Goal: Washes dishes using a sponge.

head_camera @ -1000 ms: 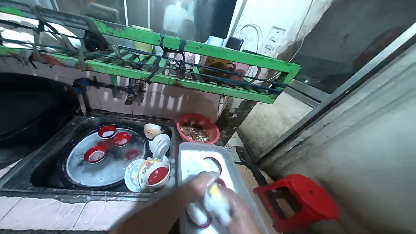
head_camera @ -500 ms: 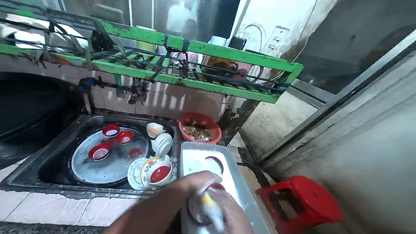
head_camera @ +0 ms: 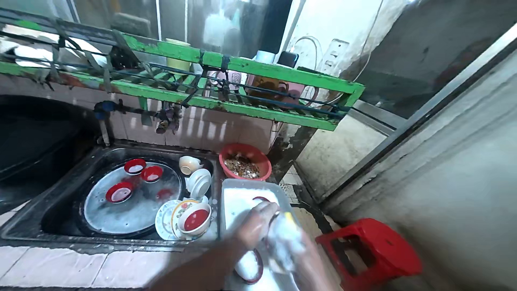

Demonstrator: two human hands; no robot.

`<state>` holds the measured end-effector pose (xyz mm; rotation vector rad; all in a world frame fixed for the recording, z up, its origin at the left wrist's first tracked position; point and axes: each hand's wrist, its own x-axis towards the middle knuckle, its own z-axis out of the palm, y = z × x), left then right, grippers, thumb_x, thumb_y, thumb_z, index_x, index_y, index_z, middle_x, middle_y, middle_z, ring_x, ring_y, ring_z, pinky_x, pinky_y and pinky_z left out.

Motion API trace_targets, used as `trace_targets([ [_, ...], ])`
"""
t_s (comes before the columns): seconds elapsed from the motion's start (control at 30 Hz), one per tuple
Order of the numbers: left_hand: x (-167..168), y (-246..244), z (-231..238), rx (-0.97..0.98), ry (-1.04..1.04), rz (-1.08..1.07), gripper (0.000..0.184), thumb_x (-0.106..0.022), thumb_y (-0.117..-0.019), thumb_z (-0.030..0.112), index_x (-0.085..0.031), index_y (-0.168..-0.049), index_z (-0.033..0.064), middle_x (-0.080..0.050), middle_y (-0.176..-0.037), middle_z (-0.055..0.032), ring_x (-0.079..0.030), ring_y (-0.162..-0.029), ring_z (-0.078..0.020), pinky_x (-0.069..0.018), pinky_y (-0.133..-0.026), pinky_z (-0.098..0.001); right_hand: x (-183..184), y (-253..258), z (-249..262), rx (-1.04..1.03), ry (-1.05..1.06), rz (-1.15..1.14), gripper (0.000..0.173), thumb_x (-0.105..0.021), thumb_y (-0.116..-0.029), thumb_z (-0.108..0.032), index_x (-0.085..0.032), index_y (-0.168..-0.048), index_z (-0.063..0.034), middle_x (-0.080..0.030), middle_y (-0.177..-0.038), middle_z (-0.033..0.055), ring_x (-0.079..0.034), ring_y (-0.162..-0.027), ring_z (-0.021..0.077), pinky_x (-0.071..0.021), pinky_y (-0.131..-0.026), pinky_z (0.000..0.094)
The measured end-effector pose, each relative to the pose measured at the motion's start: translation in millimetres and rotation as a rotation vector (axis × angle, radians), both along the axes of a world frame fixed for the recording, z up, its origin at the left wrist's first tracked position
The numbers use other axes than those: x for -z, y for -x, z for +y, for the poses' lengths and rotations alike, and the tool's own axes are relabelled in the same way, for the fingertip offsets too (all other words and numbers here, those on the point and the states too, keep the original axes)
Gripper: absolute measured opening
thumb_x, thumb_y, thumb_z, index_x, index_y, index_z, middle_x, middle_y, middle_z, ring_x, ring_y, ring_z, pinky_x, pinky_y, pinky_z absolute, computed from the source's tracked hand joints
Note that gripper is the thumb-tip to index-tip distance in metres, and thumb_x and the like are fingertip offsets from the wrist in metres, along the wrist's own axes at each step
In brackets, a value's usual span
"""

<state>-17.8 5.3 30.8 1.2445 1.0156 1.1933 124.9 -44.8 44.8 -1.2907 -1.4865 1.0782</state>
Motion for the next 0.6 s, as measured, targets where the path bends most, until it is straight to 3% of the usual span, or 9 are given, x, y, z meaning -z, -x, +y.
trace_targets([
  [0.07,-5,-5,-11,-0.061,-0.008,0.049,0.041,-0.037,-0.1094,0.02,-0.063,-0.129,-0.005,-0.063,-0.132,-0.0197,-0.059,-0.124,-0.0232,-0.0444,-0.109,-0.0391,-9,2,4,0.065,0.057,0.036,0.047,-0.059,-0.0932,-0.007,-0.049,-0.136,0.0087,-0.067,-0.106,0.0157,-0.068,-0.087,0.0167,-0.0597,-0.078,0.0372],
  [0.17,-9,15,-12,0.227,0.221,0.095,0.038,-0.039,-0.1096,0.023,-0.063,-0.121,-0.0036,-0.065,-0.117,-0.0154,-0.061,-0.108,-0.0185,-0.0494,-0.097,-0.0378,-12,-11,-12,-0.312,-0.292,-0.446,0.049,-0.073,-0.083,-0.005,-0.061,-0.127,0.0138,-0.068,-0.121,0.0258,-0.067,-0.115,0.0346,-0.0529,-0.102,0.0514],
  [0.23,-10,29,-7,0.445,0.384,0.211,0.053,-0.034,-0.11,0.041,-0.059,-0.129,-0.0006,-0.063,-0.123,-0.0163,-0.061,-0.112,-0.0217,-0.0496,-0.097,-0.0442,-5,-13,-15,-0.519,-0.468,-0.626,0.046,-0.076,-0.0828,-0.008,-0.068,-0.126,0.0051,-0.068,-0.127,0.0238,-0.064,-0.122,0.041,-0.0503,-0.106,0.0575],
  [0.3,-9,27,-7,0.386,0.403,0.198,0.07,-0.029,-0.1066,0.06,-0.058,-0.136,0.0034,-0.062,-0.132,-0.0169,-0.06,-0.122,-0.0247,-0.0487,-0.103,-0.0491,6,-16,-12,-0.404,-0.332,-0.444,0.047,-0.072,-0.0855,-0.008,-0.063,-0.127,0.0117,-0.069,-0.124,0.023,-0.066,-0.119,0.0327,-0.0519,-0.106,0.0491],
  [0.33,-8,21,-8,0.3,0.335,0.136,0.066,-0.032,-0.1068,0.058,-0.058,-0.137,0.0045,-0.062,-0.133,-0.0157,-0.06,-0.123,-0.0234,-0.0485,-0.105,-0.0475,9,-14,-7,-0.242,-0.164,-0.243,0.048,-0.067,-0.0868,-0.003,-0.057,-0.129,0.0156,-0.07,-0.117,0.0212,-0.069,-0.109,0.0249,-0.0555,-0.098,0.0422],
  [0.43,-12,3,-12,0.138,0.113,0.012,0.049,-0.051,-0.1061,0.035,-0.057,-0.14,-0.0007,-0.058,-0.141,-0.0185,-0.055,-0.131,-0.0229,-0.0429,-0.113,-0.0416,1,-1,6,0.146,0.217,0.228,0.035,-0.049,-0.1009,-0.008,-0.049,-0.133,0.003,-0.066,-0.092,0.0067,-0.066,-0.073,0.0106,-0.0592,-0.066,0.0316],
  [0.47,-12,2,-11,0.143,0.122,0.0,0.049,-0.053,-0.1057,0.034,-0.057,-0.14,-0.0008,-0.058,-0.141,-0.0187,-0.055,-0.131,-0.0231,-0.0431,-0.113,-0.0417,-1,-2,5,0.116,0.206,0.195,0.037,-0.05,-0.0994,-0.007,-0.048,-0.134,0.0045,-0.066,-0.094,0.0083,-0.066,-0.074,0.0119,-0.0594,-0.068,0.0328],
  [0.53,-11,12,-5,0.208,0.213,0.053,0.049,-0.051,-0.1054,0.042,-0.062,-0.133,0.0022,-0.064,-0.13,-0.0154,-0.06,-0.12,-0.0209,-0.0481,-0.104,-0.0424,-6,-9,0,-0.137,0.034,-0.146,0.045,-0.061,-0.0881,0.0,-0.054,-0.131,0.0131,-0.069,-0.107,0.0169,-0.069,-0.095,0.019,-0.0582,-0.088,0.0388],
  [0.6,-8,29,-1,0.335,0.316,0.169,0.048,-0.046,-0.1047,0.045,-0.067,-0.122,0.0051,-0.066,-0.117,-0.0112,-0.062,-0.107,-0.0186,-0.0505,-0.094,-0.0431,-13,-12,-1,-0.463,-0.306,-0.6,0.038,-0.071,-0.0841,-0.002,-0.069,-0.121,0.0064,-0.072,-0.12,0.0184,-0.067,-0.119,0.0308,-0.052,-0.105,0.051],
])
